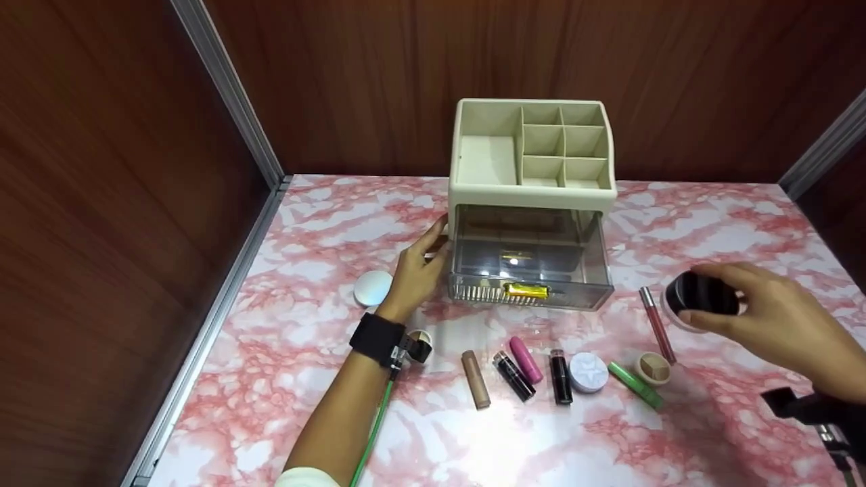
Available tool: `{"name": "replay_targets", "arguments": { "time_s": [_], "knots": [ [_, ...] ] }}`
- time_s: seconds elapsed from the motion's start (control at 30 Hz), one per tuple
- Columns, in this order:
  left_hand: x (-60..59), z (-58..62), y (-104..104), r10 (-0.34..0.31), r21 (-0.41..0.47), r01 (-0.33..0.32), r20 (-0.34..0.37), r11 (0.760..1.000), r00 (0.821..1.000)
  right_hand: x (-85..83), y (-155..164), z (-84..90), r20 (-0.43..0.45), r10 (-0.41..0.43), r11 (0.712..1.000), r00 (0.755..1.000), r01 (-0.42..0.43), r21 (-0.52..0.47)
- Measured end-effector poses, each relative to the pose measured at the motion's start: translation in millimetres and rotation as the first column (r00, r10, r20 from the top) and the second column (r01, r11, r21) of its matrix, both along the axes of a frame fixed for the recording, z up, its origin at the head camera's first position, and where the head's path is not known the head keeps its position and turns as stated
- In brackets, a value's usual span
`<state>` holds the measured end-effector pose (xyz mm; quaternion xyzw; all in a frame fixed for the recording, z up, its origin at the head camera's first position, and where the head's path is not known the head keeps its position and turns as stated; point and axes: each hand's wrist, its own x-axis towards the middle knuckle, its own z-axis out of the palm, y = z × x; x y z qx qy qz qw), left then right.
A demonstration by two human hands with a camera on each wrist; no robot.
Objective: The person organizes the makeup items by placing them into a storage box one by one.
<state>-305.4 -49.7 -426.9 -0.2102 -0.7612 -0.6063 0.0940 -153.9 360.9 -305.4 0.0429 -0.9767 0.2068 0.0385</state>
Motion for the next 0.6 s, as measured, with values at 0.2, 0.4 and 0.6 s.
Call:
{"name": "replay_targets", "arguments": {
  "time_s": [0.2,0.4,0.6],
  "knots": [
    [-0.4,-0.9,0.4,-0.005,0.009,0.005,-0.011,1.0,1.0,-0.1,-17.7,19.3,-0.052,0.015,1.0,0.999,-0.015,0.002],
    [-0.1,-2.4,0.6,-0.017,0.026,0.017,-0.006,1.0,1.0,-2.5,-35.0,33.0,-0.093,0.076,0.996,0.993,-0.079,-0.034],
    [-1.8,0.3,1.9,-0.032,0.021,0.033,-0.013,0.999,0.999,-4.0,-53.3,43.9,-0.152,0.06,0.996,0.987,-0.07,-0.061]
  ]
}}
